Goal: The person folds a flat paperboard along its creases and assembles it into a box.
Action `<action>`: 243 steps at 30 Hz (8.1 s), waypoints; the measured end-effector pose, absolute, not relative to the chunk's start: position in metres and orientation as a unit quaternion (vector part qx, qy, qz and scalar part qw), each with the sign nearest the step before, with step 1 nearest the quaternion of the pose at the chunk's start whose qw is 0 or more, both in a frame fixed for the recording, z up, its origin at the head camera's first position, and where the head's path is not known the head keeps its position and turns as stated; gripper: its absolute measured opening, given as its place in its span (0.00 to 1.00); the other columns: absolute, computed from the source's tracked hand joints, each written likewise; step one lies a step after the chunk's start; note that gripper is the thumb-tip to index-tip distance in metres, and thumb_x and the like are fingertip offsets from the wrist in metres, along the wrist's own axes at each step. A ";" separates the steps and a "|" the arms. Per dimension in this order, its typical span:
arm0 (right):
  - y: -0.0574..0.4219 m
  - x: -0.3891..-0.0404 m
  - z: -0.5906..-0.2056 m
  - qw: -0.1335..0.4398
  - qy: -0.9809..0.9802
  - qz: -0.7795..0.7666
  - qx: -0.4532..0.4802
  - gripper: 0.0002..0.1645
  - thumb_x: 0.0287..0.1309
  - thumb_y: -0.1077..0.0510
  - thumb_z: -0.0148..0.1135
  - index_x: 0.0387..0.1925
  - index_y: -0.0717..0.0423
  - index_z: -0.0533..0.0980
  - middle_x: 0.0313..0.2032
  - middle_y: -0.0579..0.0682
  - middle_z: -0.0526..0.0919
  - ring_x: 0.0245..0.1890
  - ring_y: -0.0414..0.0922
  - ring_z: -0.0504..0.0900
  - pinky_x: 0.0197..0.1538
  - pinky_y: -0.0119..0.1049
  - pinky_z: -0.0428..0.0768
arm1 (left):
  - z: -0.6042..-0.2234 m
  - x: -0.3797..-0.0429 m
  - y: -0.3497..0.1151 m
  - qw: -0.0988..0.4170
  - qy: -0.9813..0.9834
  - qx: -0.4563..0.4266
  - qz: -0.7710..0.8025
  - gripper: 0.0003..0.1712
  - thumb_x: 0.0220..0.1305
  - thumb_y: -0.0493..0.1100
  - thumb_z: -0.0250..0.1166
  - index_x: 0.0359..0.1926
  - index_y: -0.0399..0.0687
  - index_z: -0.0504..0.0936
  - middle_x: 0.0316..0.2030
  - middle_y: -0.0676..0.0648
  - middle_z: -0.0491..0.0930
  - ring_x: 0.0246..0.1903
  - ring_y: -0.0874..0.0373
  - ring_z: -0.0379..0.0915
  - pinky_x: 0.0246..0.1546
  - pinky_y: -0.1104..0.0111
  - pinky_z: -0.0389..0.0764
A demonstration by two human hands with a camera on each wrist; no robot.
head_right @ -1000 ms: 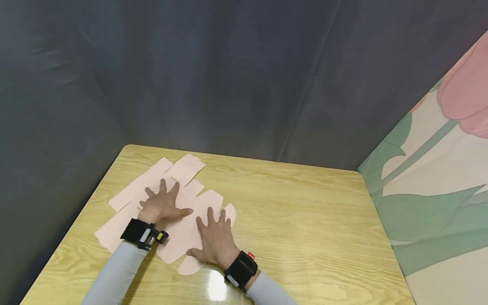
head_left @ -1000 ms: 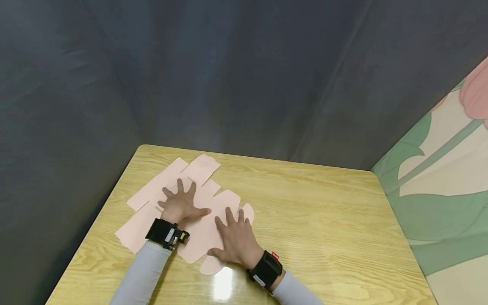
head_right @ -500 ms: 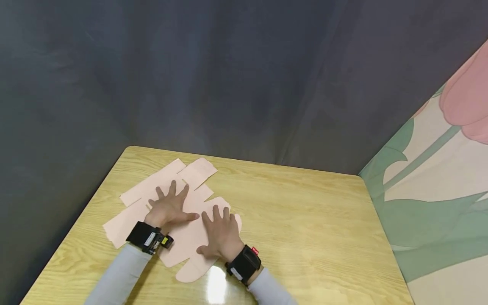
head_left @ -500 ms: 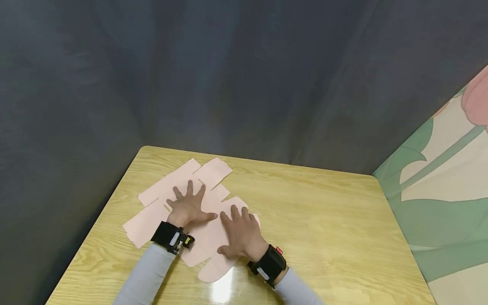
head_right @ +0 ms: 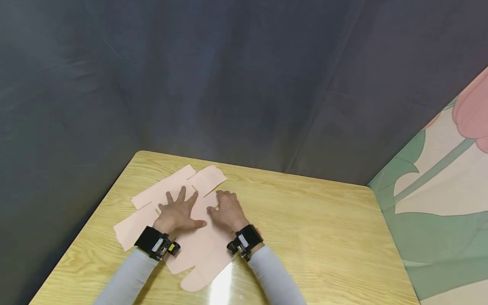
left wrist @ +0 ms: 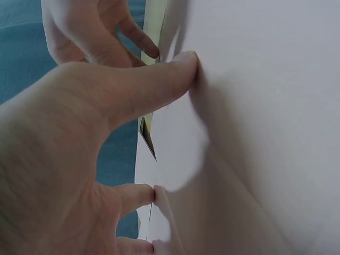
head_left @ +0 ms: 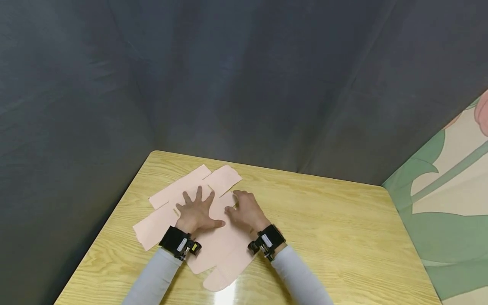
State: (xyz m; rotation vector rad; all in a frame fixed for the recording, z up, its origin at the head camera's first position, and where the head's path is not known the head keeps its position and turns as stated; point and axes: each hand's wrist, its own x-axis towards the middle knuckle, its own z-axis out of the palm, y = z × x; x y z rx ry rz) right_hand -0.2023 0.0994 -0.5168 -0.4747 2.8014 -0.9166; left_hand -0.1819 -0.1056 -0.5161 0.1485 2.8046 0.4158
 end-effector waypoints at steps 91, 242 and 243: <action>0.225 -0.179 -0.500 -0.045 0.964 -0.258 0.051 0.13 0.65 0.52 0.71 0.32 0.56 0.80 0.25 0.51 0.82 0.21 0.47 0.77 0.21 0.38 0.70 | -0.504 -0.109 -0.011 0.154 0.942 0.270 0.124 0.64 0.53 0.70 0.79 0.83 0.50 0.63 0.85 0.39 0.51 0.83 0.28 0.42 0.81 0.41 0.55; 0.171 -0.145 -0.434 -0.138 0.956 -0.146 -0.215 0.25 0.84 0.44 0.51 0.41 0.48 0.90 0.33 0.47 0.89 0.32 0.51 0.90 0.33 0.50 0.87 | -0.501 -0.109 -0.016 0.146 0.933 0.316 0.095 0.63 0.46 0.70 0.83 0.79 0.51 0.69 0.84 0.38 0.54 0.81 0.28 0.48 0.77 0.39 0.65; 0.170 -0.144 -0.435 -0.142 0.955 -0.145 -0.216 0.25 0.84 0.44 0.51 0.42 0.48 0.90 0.35 0.48 0.90 0.33 0.51 0.90 0.34 0.51 0.87 | -0.501 -0.109 -0.016 0.146 0.933 0.316 0.094 0.63 0.46 0.70 0.83 0.79 0.51 0.69 0.84 0.38 0.54 0.81 0.28 0.48 0.77 0.39 0.65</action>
